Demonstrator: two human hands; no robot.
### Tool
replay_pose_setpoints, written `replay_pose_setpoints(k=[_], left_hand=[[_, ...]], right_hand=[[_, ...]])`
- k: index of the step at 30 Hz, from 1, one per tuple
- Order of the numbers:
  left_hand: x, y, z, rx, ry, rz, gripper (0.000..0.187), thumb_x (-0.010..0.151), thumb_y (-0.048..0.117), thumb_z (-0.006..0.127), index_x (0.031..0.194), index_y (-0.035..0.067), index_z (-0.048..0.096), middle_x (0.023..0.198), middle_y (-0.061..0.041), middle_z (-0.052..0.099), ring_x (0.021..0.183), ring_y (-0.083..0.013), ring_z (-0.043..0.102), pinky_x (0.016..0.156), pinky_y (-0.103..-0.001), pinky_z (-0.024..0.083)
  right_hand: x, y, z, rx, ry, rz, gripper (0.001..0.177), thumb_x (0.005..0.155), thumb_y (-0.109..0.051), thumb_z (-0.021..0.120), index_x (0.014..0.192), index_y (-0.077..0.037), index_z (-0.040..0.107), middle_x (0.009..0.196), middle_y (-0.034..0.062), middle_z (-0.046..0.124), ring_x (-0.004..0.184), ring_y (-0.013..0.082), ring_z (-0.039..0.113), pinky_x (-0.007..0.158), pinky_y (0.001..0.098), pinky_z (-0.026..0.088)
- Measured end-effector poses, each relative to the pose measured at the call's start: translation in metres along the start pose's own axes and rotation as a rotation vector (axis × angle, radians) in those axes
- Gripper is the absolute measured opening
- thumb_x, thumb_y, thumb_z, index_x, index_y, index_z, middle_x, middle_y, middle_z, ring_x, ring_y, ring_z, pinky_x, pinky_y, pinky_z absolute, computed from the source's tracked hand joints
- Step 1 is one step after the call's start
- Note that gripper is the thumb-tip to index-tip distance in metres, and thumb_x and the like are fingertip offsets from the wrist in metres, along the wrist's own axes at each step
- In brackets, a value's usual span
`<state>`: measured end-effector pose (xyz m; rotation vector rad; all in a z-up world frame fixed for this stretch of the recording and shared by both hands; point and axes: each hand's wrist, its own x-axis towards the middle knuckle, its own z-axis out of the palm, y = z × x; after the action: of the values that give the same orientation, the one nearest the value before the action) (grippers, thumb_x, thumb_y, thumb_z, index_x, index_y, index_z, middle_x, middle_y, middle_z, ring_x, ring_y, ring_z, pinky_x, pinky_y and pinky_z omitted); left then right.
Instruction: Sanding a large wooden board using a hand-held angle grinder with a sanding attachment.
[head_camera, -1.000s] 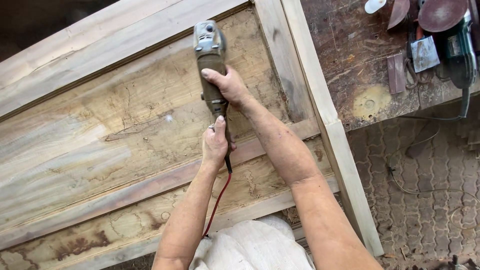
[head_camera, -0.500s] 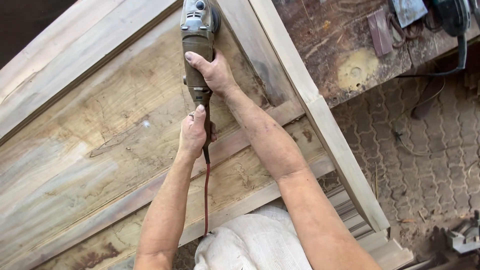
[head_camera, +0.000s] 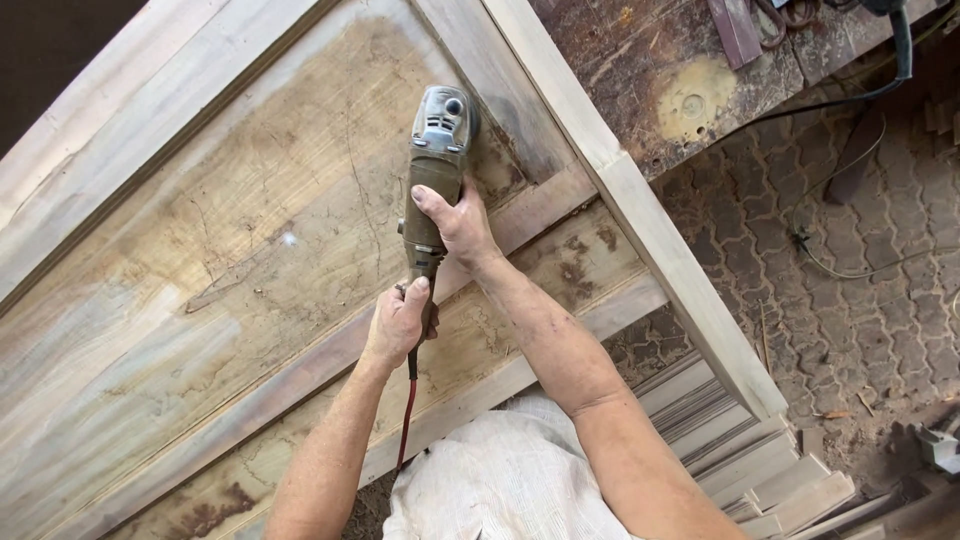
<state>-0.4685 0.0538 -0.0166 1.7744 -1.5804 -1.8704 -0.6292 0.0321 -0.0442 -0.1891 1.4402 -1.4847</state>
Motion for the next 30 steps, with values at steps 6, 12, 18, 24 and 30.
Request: replay_pose_setpoints(k=[6, 12, 18, 24, 30], left_hand=[[-0.019, -0.016, -0.001, 0.034, -0.062, -0.033, 0.048, 0.1, 0.036, 0.061, 0.064, 0.005, 0.062, 0.05, -0.015, 0.062, 0.042, -0.0238, 0.067, 0.041, -0.033, 0.057], [-0.036, -0.029, 0.0, 0.073, -0.104, -0.051, 0.043, 0.099, 0.034, 0.062, 0.066, 0.007, 0.06, 0.05, -0.014, 0.061, 0.044, -0.0213, 0.065, 0.045, -0.031, 0.056], [-0.044, -0.03, -0.001, 0.196, -0.157, -0.002, 0.048, 0.095, 0.045, 0.066, 0.06, 0.012, 0.061, 0.045, -0.007, 0.061, 0.045, -0.0175, 0.066, 0.053, -0.032, 0.054], [-0.046, -0.06, 0.001, 0.243, -0.096, -0.003, 0.054, 0.089, 0.058, 0.068, 0.071, 0.008, 0.061, 0.058, -0.015, 0.062, 0.065, -0.0309, 0.065, 0.073, -0.042, 0.051], [-0.074, -0.098, -0.036, 0.259, -0.066, -0.09, 0.049, 0.091, 0.058, 0.064, 0.07, 0.013, 0.064, 0.061, -0.01, 0.067, 0.069, -0.0266, 0.065, 0.076, -0.044, 0.05]], right_hand=[[-0.039, -0.001, -0.011, 0.046, 0.05, -0.02, 0.053, 0.08, -0.037, 0.085, 0.113, -0.001, 0.064, 0.1, 0.0168, 0.069, 0.1, 0.0228, 0.065, 0.091, 0.0445, 0.054], [-0.05, 0.051, -0.025, 0.142, 0.074, -0.135, 0.049, 0.084, -0.025, 0.086, 0.124, -0.009, 0.065, 0.109, 0.0123, 0.07, 0.103, 0.0179, 0.064, 0.093, 0.0432, 0.055], [-0.066, 0.064, -0.025, 0.207, 0.095, -0.161, 0.049, 0.091, -0.021, 0.081, 0.134, -0.007, 0.061, 0.123, 0.0111, 0.068, 0.109, 0.0177, 0.06, 0.099, 0.0451, 0.054], [-0.064, 0.086, -0.042, 0.222, 0.035, -0.146, 0.045, 0.095, -0.024, 0.074, 0.134, -0.01, 0.057, 0.117, 0.0074, 0.068, 0.108, 0.016, 0.066, 0.098, 0.0409, 0.059], [-0.097, 0.11, 0.011, -0.012, -0.038, -0.181, 0.055, 0.093, -0.021, 0.08, 0.136, 0.0, 0.056, 0.128, 0.0234, 0.065, 0.116, 0.0239, 0.058, 0.107, 0.054, 0.048]])
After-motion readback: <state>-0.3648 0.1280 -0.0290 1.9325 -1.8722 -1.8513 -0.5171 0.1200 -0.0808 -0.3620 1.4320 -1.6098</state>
